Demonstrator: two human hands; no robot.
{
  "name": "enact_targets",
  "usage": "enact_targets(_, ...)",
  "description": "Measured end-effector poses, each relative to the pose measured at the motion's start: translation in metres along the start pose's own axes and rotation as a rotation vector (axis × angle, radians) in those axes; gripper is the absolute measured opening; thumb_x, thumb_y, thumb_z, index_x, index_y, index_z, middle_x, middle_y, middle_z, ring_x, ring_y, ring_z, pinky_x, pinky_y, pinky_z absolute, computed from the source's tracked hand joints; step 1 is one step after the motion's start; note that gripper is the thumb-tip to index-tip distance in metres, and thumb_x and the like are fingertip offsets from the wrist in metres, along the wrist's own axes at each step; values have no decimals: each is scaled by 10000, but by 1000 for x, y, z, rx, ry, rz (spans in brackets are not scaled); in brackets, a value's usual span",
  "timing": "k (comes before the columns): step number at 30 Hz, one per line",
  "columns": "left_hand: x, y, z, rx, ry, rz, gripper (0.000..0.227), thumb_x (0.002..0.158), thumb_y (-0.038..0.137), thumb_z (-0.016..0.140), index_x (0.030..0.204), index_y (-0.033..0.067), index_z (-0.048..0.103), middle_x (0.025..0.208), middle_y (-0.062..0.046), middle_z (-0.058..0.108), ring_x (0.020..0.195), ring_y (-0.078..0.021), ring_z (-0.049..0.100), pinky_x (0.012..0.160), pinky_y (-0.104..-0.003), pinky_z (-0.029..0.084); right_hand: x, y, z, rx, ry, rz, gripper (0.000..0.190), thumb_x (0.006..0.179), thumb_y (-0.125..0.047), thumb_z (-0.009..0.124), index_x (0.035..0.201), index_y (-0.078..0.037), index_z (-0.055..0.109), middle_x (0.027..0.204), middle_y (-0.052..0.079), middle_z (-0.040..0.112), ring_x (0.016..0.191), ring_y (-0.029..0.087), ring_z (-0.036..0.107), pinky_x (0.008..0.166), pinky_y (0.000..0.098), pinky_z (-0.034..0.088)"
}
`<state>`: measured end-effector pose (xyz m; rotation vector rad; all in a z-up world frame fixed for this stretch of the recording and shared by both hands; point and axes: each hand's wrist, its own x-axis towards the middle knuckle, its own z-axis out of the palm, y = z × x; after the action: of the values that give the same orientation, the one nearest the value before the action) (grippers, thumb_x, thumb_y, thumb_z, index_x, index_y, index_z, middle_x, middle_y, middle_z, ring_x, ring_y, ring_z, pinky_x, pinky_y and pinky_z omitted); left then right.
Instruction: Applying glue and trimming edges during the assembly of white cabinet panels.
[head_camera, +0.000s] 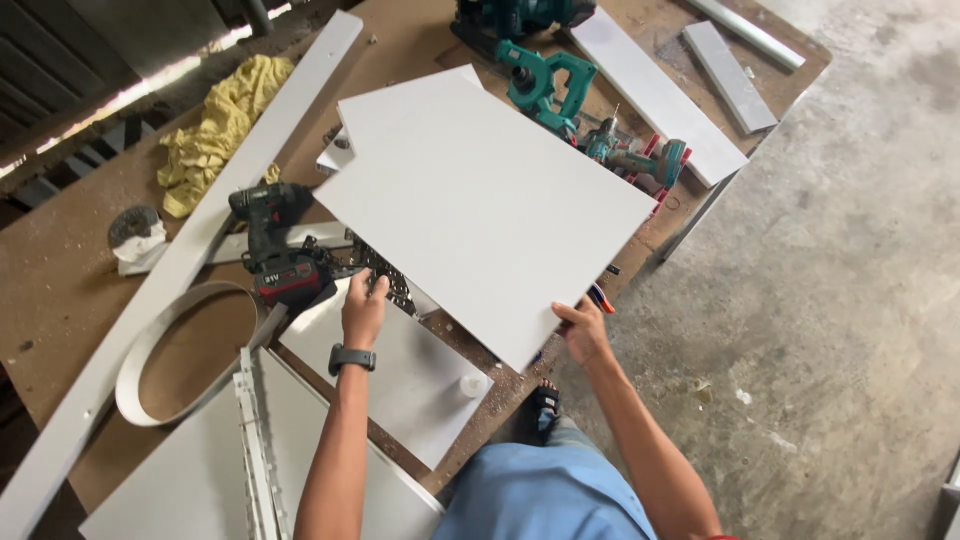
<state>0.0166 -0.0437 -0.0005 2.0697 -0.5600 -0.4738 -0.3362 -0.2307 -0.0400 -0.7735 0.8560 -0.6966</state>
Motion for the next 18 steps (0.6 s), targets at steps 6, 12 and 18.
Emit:
enact_targets(6,42,35,3,387,208,132,765,830,378,731,1483,79,467,1506,-241,447,1408,-413,386,1068,-535,408,-42,-22,-99,103,-12,-111,560,805,-12,709,1314,84,496,1160,189,652,1031,276,673,925,422,562)
enact_targets(12,94,-15,47,507,-117,73,602,841,560,685,1229,100,670,1124,-201,698,1060,-427,659,919,-537,526,-119,-95,-103,193,-81,-166,922,642,-118,726,1486,63,400,1319,196,614,1219,326,614,1053,418,469)
enact_targets(18,79,1,26,43,-576,-243,415,867,473,732,856,59,705,789,-92,714,680,-228,654,607,-368,517,-106,-163,-82,-21,225,-148,1006,593,-210,633,1550,14,418,1227,266,625,1084,361,662,916,385,543)
